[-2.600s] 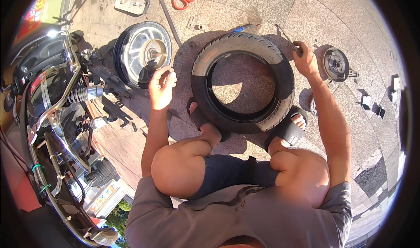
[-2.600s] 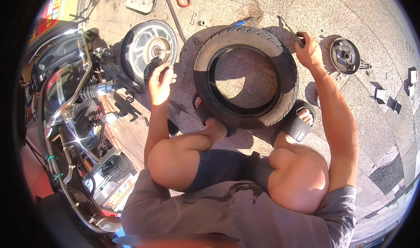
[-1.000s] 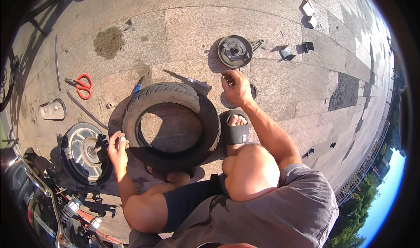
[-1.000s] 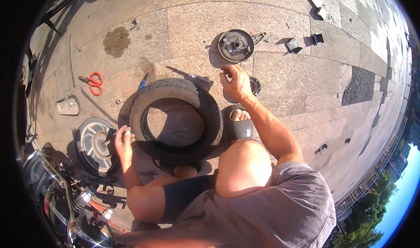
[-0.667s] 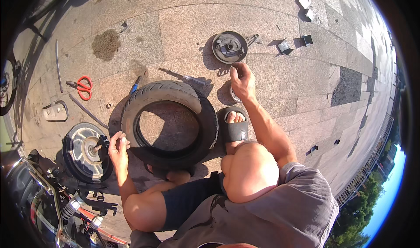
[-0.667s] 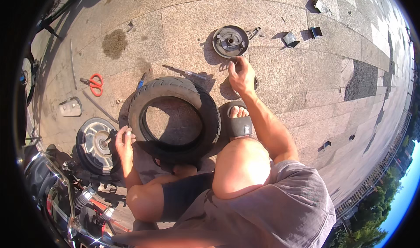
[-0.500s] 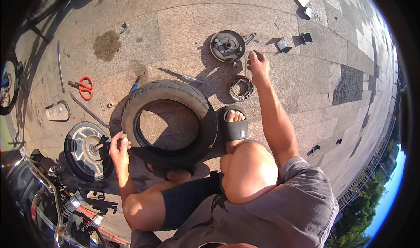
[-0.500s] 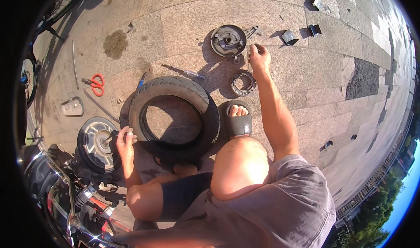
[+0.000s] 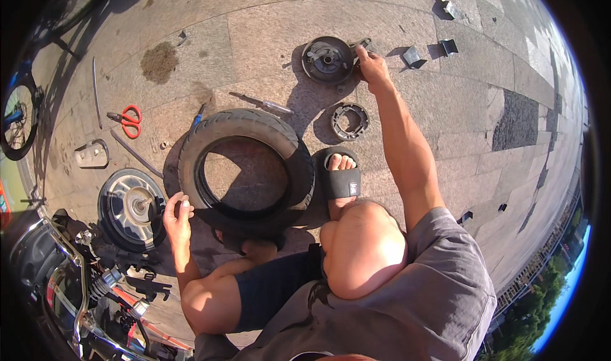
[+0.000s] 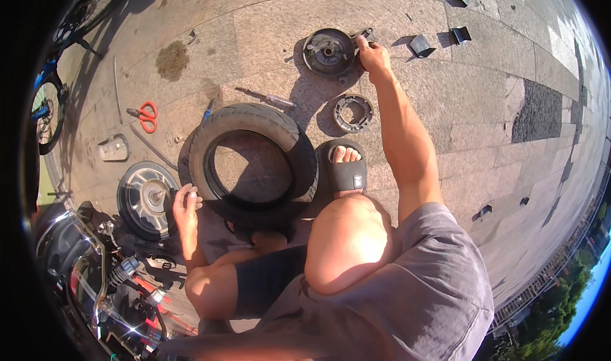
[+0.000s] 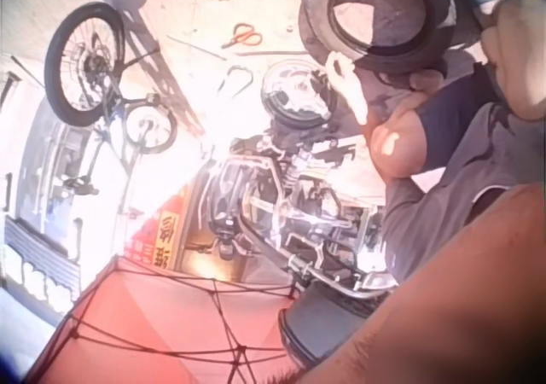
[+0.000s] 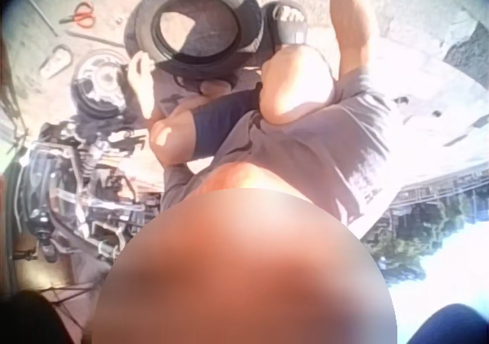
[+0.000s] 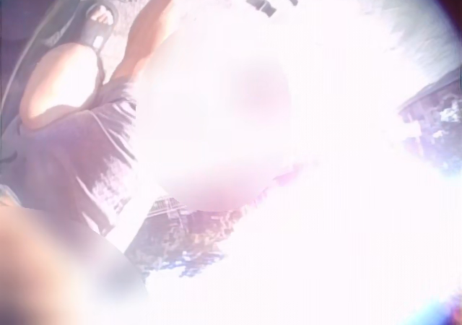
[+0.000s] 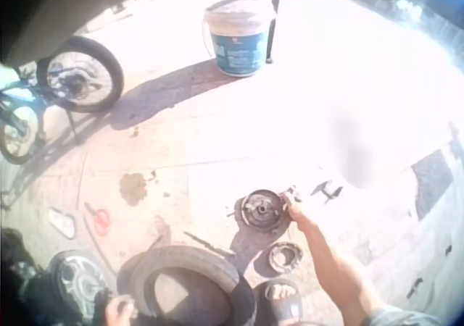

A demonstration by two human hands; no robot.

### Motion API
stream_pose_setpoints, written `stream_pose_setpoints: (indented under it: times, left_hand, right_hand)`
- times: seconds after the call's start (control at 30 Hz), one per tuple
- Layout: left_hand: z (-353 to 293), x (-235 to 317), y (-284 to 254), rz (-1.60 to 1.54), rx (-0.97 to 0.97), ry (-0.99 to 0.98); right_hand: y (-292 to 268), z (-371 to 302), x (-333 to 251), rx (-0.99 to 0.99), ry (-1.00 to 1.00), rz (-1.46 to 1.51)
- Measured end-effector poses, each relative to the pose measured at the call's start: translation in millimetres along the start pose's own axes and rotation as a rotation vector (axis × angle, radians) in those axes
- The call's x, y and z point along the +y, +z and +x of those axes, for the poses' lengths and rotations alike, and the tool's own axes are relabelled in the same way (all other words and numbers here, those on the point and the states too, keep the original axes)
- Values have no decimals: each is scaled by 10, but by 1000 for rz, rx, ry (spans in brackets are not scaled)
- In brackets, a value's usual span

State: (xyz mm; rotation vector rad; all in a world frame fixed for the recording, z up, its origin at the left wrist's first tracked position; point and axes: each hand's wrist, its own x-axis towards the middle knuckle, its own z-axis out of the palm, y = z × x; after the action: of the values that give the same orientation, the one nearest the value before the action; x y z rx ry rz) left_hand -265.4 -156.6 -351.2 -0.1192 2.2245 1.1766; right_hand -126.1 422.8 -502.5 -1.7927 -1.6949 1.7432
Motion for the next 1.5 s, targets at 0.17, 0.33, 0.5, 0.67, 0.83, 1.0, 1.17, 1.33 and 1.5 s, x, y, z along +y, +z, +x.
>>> stream_pose_setpoints:
  times: [0.17,0.33,0.5,0.67,0.83,1.0,1.17,1.33,1.5]
  left_hand:
    - [-37,55,6,18,5,12]
    - [-62,67,17,30,1,9]
    - [-81,47,25,26,0,0]
    - [-104,77,46,23,2,-3]
    - [-112,47,35,17,-2,-14]
    - [-103,100,88,37,-9,-9]
    - [-135,111,97,27,-7,-15]
    - [-151,152,105,28,-6,-20]
    - [-141,163,137,31,-19,-14]
  right_hand:
    - [-20,26,111,-34,-19,62]
    - [-32,-21,189,-92,-62,190]
    - [-7,-20,240,-114,-63,268]
    - [12,8,295,-194,1,515]
    - [71,-225,74,-329,53,656]
    - [152,-316,-10,-377,59,693]
    - [268,-480,-99,-389,108,684]
    - [328,-638,-124,-420,113,673]
    - [331,-629,-67,-507,127,606]
